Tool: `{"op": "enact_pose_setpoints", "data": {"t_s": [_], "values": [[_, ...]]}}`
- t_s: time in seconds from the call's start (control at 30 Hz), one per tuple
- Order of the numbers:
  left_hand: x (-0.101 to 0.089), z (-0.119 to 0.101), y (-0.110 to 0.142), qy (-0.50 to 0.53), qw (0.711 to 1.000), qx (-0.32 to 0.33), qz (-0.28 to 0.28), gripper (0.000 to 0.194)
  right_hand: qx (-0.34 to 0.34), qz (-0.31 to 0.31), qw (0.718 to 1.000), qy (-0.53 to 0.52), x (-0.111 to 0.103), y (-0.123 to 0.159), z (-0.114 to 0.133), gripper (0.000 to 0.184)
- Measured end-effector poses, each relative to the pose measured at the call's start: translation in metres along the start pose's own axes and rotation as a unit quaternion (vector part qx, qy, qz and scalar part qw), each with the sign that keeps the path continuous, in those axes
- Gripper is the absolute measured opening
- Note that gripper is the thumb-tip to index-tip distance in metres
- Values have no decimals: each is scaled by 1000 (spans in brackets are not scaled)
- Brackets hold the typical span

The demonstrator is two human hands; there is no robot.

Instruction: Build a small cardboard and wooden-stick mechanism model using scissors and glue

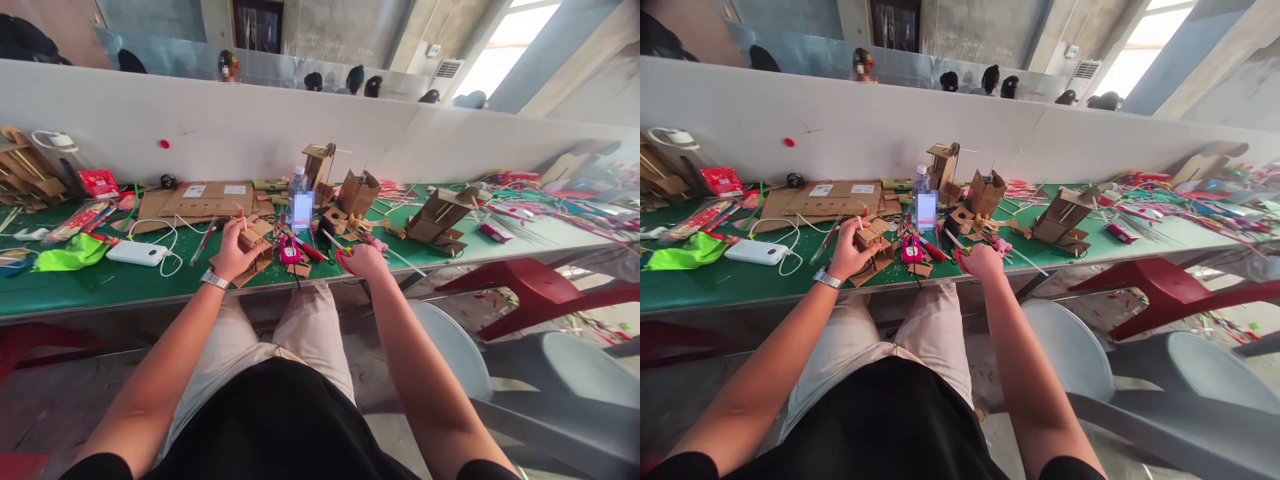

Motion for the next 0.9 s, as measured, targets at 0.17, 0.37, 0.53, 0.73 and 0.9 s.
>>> {"op": "enact_pose_setpoints", "data": {"t_s": [0.17,0.37,0.53,0.73,0.9], "values": [[-4,7,-1,32,999,-6,19,35,34,12,999,-3,19,-16,-29,59],[-13,24,-3,76,995,-46,37,51,42,2,999,-4,42,-22,-37,54],[-12,30,-1,42,996,-76,7,61,51,-27,998,-3,40,-32,-39,53],[-12,38,-1,-3,993,-107,-54,50,83,-53,995,-21,34,-32,-45,61],[-12,44,2,-8,991,-113,-67,42,102,-56,993,-31,45,-30,-51,60]]}}
Point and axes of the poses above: each hand's wrist, its own y-axis away from the middle knuckle, its own x-axis out of the palm, z = x × y, the point moved 6 cm from there along -y, towards the middle knuckle
